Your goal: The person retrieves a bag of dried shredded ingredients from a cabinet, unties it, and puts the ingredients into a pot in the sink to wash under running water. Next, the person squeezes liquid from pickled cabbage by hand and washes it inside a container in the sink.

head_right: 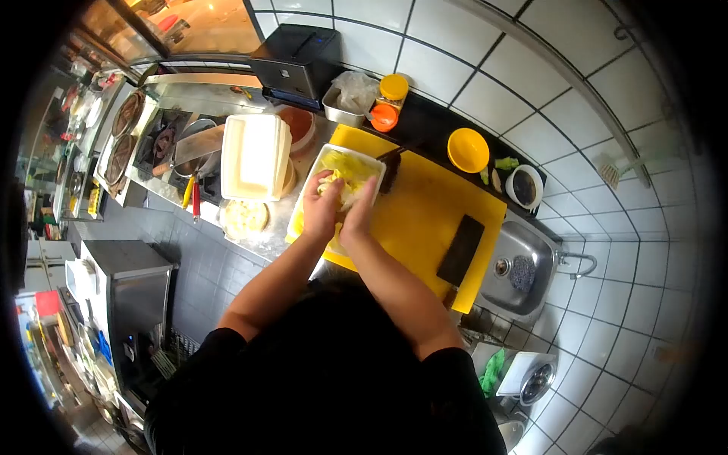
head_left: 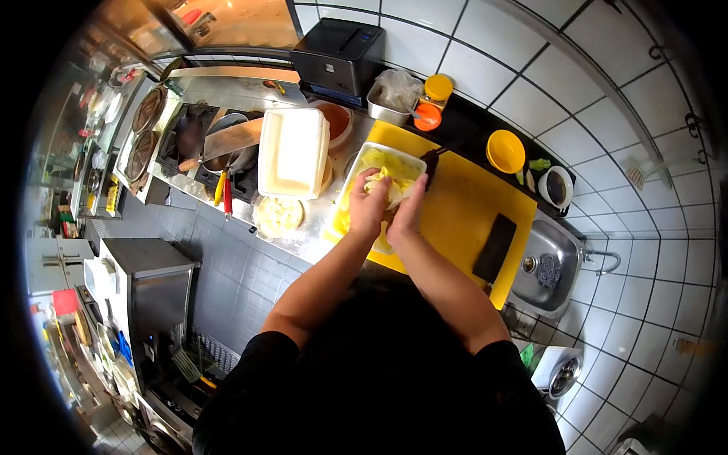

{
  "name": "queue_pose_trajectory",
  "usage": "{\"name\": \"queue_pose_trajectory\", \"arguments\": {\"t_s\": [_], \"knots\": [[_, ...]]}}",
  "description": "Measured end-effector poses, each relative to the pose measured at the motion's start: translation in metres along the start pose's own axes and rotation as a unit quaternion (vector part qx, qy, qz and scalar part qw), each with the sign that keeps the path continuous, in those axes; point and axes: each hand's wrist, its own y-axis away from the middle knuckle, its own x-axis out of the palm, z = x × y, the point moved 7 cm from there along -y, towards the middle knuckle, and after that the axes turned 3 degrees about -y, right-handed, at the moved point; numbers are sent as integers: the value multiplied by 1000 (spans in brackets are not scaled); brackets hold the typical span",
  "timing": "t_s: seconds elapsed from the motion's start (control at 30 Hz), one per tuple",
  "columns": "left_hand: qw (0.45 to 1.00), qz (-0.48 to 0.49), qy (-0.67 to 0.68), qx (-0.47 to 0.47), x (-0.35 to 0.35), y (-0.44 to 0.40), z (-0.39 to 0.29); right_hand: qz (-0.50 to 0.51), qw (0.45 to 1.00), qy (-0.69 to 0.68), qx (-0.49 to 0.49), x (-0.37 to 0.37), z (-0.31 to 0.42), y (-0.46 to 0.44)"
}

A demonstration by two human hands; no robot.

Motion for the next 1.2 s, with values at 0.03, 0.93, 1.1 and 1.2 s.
{"name": "queue_pose_trajectory", "arguments": {"t_s": [0.03, 0.93, 1.1, 1.2], "knots": [[1000, 7, 7, 6, 0, 0, -1, -18, 999, -18, 21, 2, 3, 2], [832, 92, -337, 431, 26, 14, -54, -29, 991, -5, 134, -9, -10, -19], [832, 102, -356, 412, 24, 2, -45, -45, 991, -5, 123, -22, -19, -30], [843, 106, -357, 389, 22, -1, -44, -45, 991, -14, 125, -12, -15, -23]]}}
